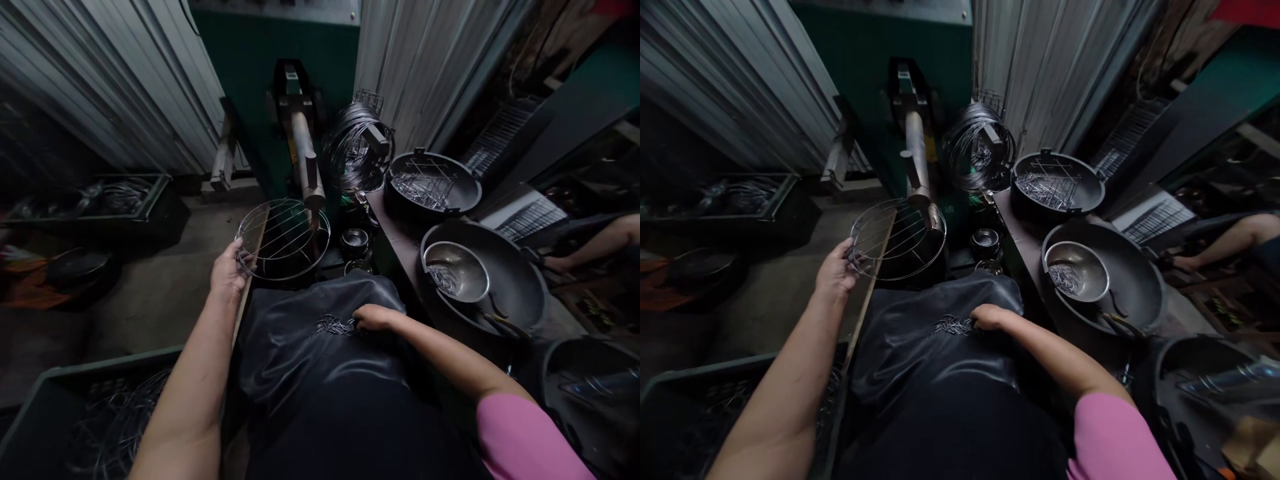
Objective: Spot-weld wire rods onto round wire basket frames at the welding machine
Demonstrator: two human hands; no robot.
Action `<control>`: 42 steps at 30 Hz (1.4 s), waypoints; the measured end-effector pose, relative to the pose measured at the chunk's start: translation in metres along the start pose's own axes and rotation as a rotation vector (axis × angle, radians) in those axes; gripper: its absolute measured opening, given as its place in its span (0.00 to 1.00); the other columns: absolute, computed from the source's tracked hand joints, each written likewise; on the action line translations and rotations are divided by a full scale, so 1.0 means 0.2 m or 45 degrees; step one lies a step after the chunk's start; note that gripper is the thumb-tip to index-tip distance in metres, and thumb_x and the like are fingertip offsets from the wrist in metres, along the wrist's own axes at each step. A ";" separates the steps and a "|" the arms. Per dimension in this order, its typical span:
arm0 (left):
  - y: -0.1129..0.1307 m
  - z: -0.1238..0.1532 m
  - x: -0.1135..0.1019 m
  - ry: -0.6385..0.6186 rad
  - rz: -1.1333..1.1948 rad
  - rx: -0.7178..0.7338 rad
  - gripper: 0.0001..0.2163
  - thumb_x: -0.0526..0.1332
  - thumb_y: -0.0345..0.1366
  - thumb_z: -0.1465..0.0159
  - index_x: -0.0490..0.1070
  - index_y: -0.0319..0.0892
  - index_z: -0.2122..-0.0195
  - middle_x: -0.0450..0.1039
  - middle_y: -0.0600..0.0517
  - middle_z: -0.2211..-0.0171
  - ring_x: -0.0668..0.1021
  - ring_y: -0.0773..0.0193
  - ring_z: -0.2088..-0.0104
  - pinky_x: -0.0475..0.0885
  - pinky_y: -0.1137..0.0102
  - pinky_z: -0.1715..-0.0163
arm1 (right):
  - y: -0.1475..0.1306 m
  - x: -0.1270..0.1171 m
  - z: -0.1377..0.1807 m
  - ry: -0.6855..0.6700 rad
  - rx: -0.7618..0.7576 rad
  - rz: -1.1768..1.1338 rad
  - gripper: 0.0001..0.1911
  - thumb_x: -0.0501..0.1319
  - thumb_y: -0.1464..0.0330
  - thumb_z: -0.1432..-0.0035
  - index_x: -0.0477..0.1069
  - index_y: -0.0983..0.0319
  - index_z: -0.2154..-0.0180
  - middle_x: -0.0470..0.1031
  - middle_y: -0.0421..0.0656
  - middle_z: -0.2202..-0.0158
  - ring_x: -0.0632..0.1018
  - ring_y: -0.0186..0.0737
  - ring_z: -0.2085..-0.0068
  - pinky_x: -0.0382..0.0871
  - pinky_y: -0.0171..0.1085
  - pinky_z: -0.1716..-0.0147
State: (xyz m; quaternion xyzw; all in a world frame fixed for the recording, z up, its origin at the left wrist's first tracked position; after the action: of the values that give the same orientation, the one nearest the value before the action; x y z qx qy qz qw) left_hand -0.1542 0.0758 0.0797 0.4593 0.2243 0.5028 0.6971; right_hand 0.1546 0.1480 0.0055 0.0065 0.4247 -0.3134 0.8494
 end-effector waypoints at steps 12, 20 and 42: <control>0.02 -0.02 0.00 -0.054 -0.068 -0.026 0.10 0.63 0.39 0.53 0.65 0.41 0.73 0.63 0.56 0.77 0.69 0.69 0.77 0.70 0.69 0.76 | -0.12 0.01 0.03 -0.037 0.095 0.059 0.15 0.52 0.78 0.45 0.73 0.71 0.59 0.76 0.60 0.60 0.77 0.52 0.58 0.70 0.41 0.63; 0.00 -0.04 0.05 -0.184 -0.072 -0.105 0.14 0.67 0.33 0.64 0.63 0.38 0.79 0.60 0.59 0.84 0.63 0.73 0.85 0.57 0.77 0.88 | -0.15 0.16 0.09 -0.108 0.029 0.089 0.12 0.54 0.79 0.47 0.74 0.69 0.64 0.77 0.56 0.64 0.78 0.48 0.62 0.70 0.37 0.67; 0.02 -0.21 0.10 -0.195 -0.087 0.022 0.14 0.66 0.33 0.69 0.63 0.37 0.82 0.54 0.63 0.88 0.54 0.79 0.87 0.47 0.80 0.89 | 0.24 0.16 0.27 1.129 0.204 -1.378 0.14 0.53 0.57 0.49 0.65 0.61 0.71 0.62 0.36 0.81 0.64 0.32 0.80 0.60 0.32 0.78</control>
State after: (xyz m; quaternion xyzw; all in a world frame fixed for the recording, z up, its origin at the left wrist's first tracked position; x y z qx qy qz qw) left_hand -0.1803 0.1113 0.0661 0.4947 0.1902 0.4400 0.7249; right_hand 0.2329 0.1542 0.0034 -0.0161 0.6502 -0.6899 0.3179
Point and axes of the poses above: each hand's wrist, its own z-axis away from the middle knuckle, its own x-axis out of the palm, y = z × x, the point moved 3 cm from there along -z, towards the middle knuckle
